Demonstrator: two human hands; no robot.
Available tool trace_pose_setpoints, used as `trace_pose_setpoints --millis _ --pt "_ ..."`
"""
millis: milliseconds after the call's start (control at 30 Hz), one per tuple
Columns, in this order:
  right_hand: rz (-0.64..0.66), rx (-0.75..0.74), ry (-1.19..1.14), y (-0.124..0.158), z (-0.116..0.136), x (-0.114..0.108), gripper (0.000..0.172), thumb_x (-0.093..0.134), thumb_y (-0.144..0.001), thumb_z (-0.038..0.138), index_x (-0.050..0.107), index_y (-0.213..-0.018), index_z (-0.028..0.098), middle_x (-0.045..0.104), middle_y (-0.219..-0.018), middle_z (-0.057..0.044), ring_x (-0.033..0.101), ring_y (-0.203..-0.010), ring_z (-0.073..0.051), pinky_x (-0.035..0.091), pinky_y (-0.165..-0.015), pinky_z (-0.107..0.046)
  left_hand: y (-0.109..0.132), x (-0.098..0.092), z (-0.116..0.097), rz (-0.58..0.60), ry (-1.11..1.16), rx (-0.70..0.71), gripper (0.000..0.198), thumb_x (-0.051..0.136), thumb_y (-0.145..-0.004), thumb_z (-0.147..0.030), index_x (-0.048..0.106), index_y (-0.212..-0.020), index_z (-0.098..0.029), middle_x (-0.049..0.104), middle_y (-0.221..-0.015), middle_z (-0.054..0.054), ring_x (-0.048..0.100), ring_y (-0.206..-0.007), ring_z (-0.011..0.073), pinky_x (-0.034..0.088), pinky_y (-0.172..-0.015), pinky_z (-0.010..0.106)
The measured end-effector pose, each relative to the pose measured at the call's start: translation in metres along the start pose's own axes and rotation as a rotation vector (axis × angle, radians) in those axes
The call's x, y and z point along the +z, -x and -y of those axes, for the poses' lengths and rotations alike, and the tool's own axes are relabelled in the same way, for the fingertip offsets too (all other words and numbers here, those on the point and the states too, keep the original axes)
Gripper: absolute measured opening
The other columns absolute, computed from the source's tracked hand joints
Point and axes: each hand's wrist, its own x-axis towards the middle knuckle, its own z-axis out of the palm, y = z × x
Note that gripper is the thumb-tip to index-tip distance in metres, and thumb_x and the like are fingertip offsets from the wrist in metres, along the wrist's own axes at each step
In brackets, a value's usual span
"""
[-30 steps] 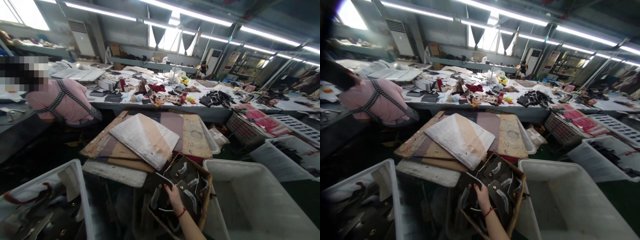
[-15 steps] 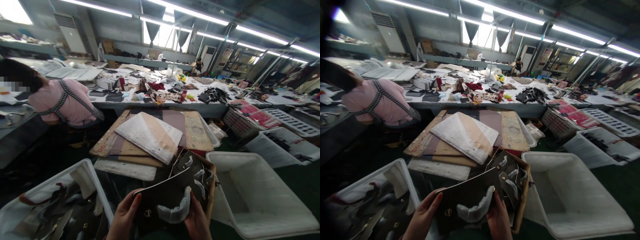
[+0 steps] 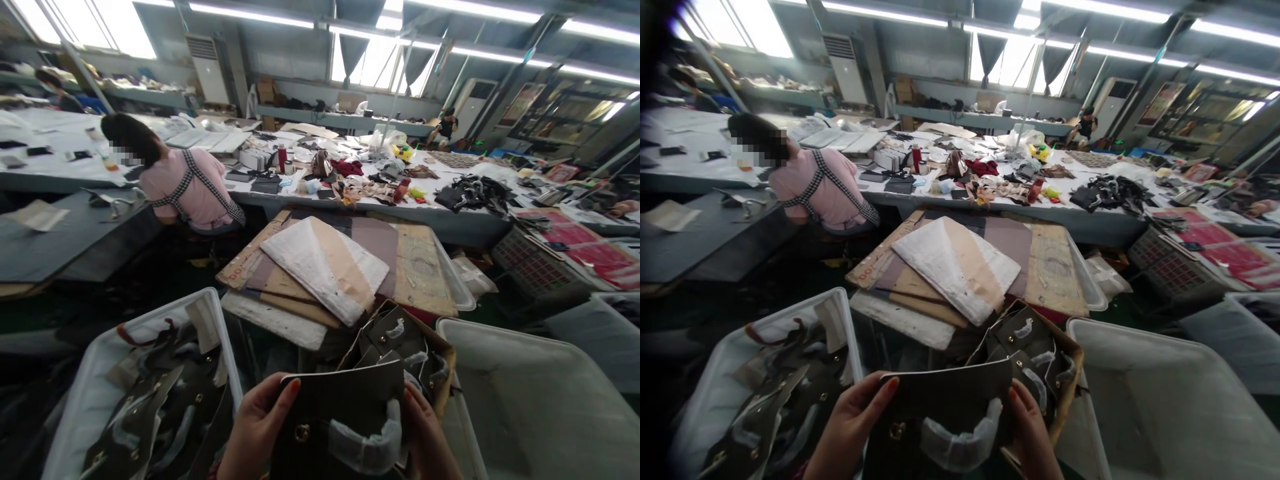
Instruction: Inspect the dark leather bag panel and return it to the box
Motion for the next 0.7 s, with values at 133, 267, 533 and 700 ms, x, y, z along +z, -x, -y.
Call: trace_pose_setpoints --millis 133,267,533,700 --pt "0.128 -0.063 0.037 -0.006 0.023 -0.001 0.036 0.082 -0.067 0.040 0.071 -0.096 0.021 0.072 -0.090 -0.004 0.066 -0.078 -0.016 0.053 -0.070 -0.026 -0.004 0.007 0.019 -0.081 0.154 -0.135 0.038 0.072 -0.072 -0.054 0.067 -0.088 -0.021 0.071 -0.077 0.001 0.065 -0.078 0.0219 0.053 -0.065 0.024" --pt "0.301 -0.245 0.261 -0.001 0.044 0.008 0.022 0.071 -0.081 0.037 0.069 -0.093 0.019 0.066 -0.082 -0.001 0.058 -0.074 -0.012 0.046 -0.066 -0.021 -0.014 0.006 0.045 -0.191 0.296 -0.347 0.057 0.078 -0.061 -0.058 0.062 -0.105 -0.025 0.075 -0.085 0.000 0.069 -0.083 0.0275 0.056 -0.058 0.027" --pt "0.303 -0.410 0.575 0.013 0.077 0.010 0.027 0.063 -0.087 0.041 0.069 -0.089 0.014 0.063 -0.077 -0.002 0.053 -0.070 -0.013 0.040 -0.061 -0.021 -0.034 0.020 0.081 -0.293 0.180 -0.319 0.044 0.073 -0.070 -0.057 0.065 -0.103 -0.030 0.075 -0.083 -0.008 0.069 -0.091 0.0182 0.055 -0.067 0.013" --pt "0.271 -0.396 0.600 0.005 0.073 -0.013 0.035 0.054 -0.091 0.046 0.067 -0.087 0.014 0.059 -0.074 -0.002 0.048 -0.068 -0.012 0.037 -0.060 -0.022 -0.056 0.026 0.090 -0.082 0.057 -0.236 0.056 0.072 -0.069 -0.057 0.059 -0.116 -0.029 0.073 -0.111 -0.001 0.063 -0.111 0.0244 0.057 -0.079 0.019"
